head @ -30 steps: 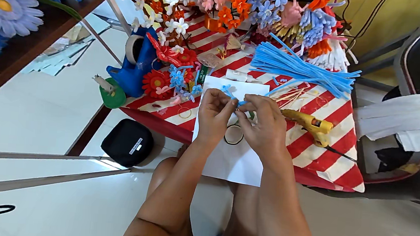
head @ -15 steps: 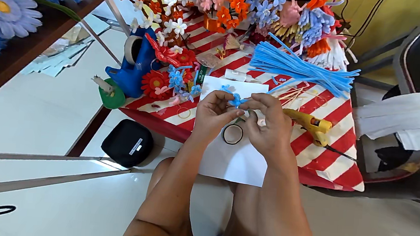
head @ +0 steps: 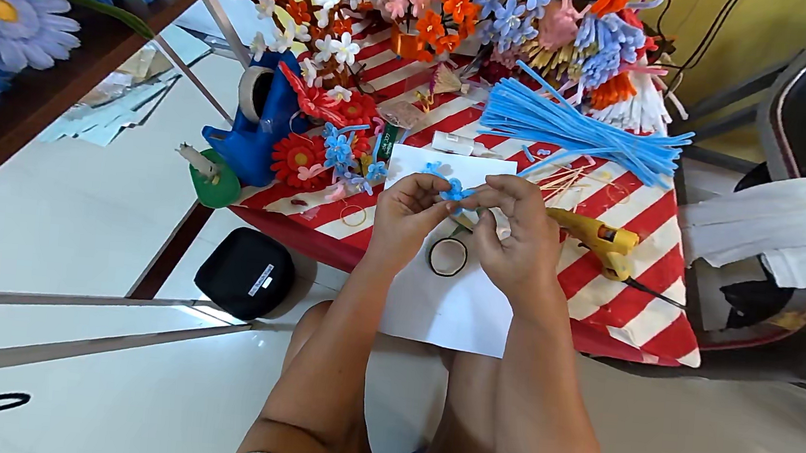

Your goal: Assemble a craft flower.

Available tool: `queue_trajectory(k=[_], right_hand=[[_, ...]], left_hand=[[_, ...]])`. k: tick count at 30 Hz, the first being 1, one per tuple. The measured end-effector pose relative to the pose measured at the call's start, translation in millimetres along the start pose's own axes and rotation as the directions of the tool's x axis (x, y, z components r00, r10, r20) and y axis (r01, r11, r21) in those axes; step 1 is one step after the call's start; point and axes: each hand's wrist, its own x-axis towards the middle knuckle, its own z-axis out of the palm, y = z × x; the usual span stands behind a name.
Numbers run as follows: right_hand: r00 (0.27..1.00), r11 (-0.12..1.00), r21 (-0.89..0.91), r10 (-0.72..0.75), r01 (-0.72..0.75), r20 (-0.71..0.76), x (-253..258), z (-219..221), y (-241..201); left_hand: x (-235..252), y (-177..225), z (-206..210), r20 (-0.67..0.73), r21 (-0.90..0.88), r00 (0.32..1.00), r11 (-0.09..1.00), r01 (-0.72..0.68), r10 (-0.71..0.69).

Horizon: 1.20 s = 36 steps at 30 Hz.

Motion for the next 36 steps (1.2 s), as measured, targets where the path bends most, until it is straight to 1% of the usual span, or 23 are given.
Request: queue_trajectory(k=[3, 6, 9, 11, 14, 16, 18, 19, 21, 22, 24, 25, 26, 27, 29, 33, 36], right_hand=[[1.0, 1.0, 0.016, 0.015, -0.015, -0.001, -1, 0, 0], [0.997, 0.997, 0.029, 0.067, -0.066, -0.034, -2, -2, -3], [0.991, 0.994, -0.048, 0.092, -0.096, -0.097, -2, -16, -10], [0.986, 0.988, -0.109, 0.093, -0.108, -0.139, -6, -40, -17], [0.959, 0.969, -0.154, 0.15, -0.19, -0.239, -15, -91, -29], [0.918, 0.938, -0.177, 0.232, -0.299, -0.322, -24, -123, -32], [0.865, 0.857, -0.24, 0.363, -0.455, -0.345, -33, -146, -27], [0.844, 0.815, -0.263, 0.431, -0.516, -0.319, -38, -153, -22], [0.792, 0.743, -0.274, 0.574, -0.611, -0.209, -42, -161, -11], [0.75, 0.699, -0.282, 0.643, -0.658, -0.154, -42, -163, -4], [0.626, 0.581, -0.319, 0.778, -0.749, -0.052, -37, -158, 10], [0.573, 0.538, -0.351, 0.82, -0.766, 0.005, -35, -154, 19], [0.54, 0.52, -0.38, 0.839, -0.765, 0.06, -34, -151, 28], [0.522, 0.517, -0.406, 0.846, -0.754, 0.107, -33, -147, 38], [0.502, 0.52, -0.418, 0.85, -0.745, 0.162, -33, -142, 54], [0.547, 0.58, -0.343, 0.813, -0.739, 0.199, -37, -139, 69], [0.546, 0.592, -0.29, 0.806, -0.752, 0.227, -44, -141, 78]], left_hand=[[1, -1, -1, -0.014, 0.012, 1.0, 1.0, 0.013, -0.013], [2, -2, -3, -0.023, 0.003, 0.999, 0.999, 0.035, -0.035], [3, -2, -4, -0.038, -0.035, 0.996, 0.997, 0.076, -0.077], [3, -4, -6, -0.039, -0.079, 0.994, 0.992, 0.097, -0.1], [3, -3, -6, -0.048, -0.17, 0.989, 0.977, 0.133, -0.143], [3, 1, -5, -0.052, -0.267, 0.982, 0.95, 0.162, -0.182], [2, 4, -3, -0.054, -0.371, 0.972, 0.909, 0.192, -0.227], [2, 5, -3, -0.049, -0.41, 0.968, 0.888, 0.207, -0.248], [2, 7, -3, -0.029, -0.472, 0.96, 0.851, 0.231, -0.277], [2, 7, -3, -0.023, -0.496, 0.957, 0.834, 0.241, -0.29], [1, 7, -2, -0.014, -0.538, 0.951, 0.804, 0.253, -0.309], [1, 7, -1, -0.008, -0.554, 0.95, 0.792, 0.256, -0.313], [1, 7, 0, 0.0, -0.568, 0.95, 0.781, 0.258, -0.314], [2, 6, 0, 0.005, -0.583, 0.95, 0.771, 0.257, -0.313], [2, 6, 3, -0.005, -0.594, 0.954, 0.768, 0.239, -0.3], [3, 6, 9, -0.034, -0.567, 0.972, 0.806, 0.172, -0.232], [1, 4, 12, -0.032, -0.533, 0.979, 0.832, 0.153, -0.2]])
